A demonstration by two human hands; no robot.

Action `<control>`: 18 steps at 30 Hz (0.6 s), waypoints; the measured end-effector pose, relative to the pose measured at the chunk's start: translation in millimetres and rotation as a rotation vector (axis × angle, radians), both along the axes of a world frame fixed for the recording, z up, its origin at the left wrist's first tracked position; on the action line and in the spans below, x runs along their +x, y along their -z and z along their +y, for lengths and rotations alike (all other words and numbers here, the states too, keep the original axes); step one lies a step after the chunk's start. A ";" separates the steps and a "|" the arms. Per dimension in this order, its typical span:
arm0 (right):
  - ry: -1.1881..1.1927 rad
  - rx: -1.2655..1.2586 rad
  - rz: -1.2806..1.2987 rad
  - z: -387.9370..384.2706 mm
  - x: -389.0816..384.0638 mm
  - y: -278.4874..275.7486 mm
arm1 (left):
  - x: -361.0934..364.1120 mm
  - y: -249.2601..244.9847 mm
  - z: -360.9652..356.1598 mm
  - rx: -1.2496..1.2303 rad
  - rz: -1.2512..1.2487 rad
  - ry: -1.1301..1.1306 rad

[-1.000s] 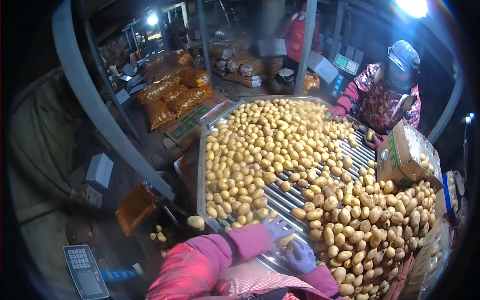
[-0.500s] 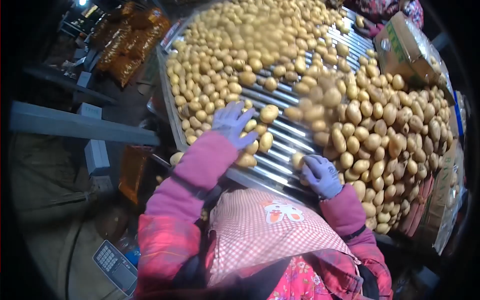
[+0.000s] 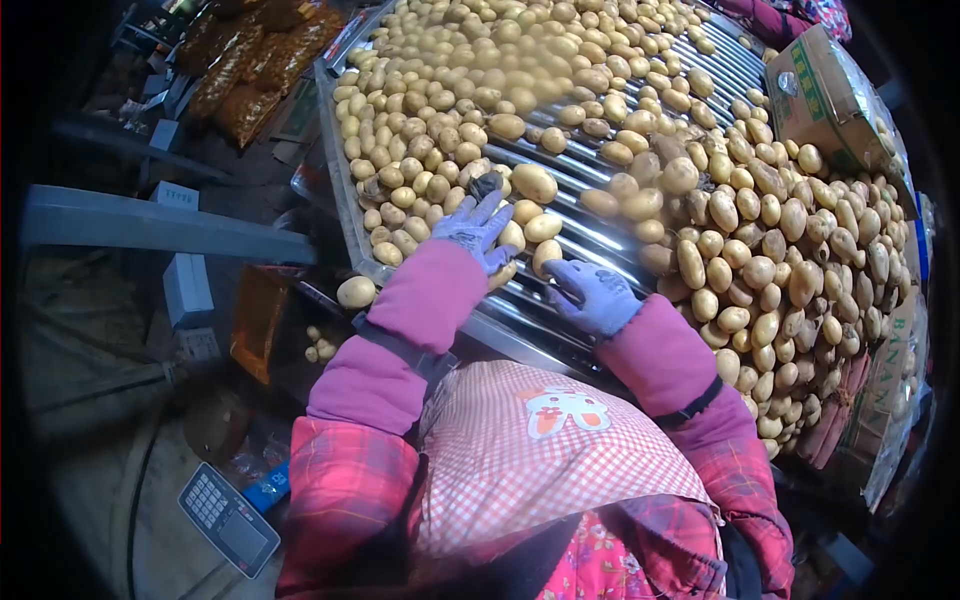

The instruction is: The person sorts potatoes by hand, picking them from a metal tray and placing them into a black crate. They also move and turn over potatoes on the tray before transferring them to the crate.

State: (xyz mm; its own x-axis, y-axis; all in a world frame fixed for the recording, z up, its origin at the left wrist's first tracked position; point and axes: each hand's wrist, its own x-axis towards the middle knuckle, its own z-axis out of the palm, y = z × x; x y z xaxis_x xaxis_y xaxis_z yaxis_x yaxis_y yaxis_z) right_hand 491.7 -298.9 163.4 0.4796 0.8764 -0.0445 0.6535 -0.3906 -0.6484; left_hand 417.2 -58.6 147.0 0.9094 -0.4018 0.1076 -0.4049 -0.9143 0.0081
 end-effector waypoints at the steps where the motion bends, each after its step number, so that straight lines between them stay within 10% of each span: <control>1: -0.004 0.001 -0.001 -5.6 2.8 -4.9 | 1.0 0.0 -0.9 -0.174 -0.007 -0.156; 7: 0.450 0.142 -0.475 -87.9 60.4 -48.2 | 17.5 -6.3 16.5 -0.675 -0.034 -0.484; 15: 0.361 -0.482 -0.616 -103.7 81.5 -28.7 | 104.1 3.7 -27.9 -0.262 -0.045 -0.296; 18: 0.344 -0.597 -0.533 -79.5 93.8 -41.1 | 130.8 -1.6 -40.0 -0.108 0.392 -0.512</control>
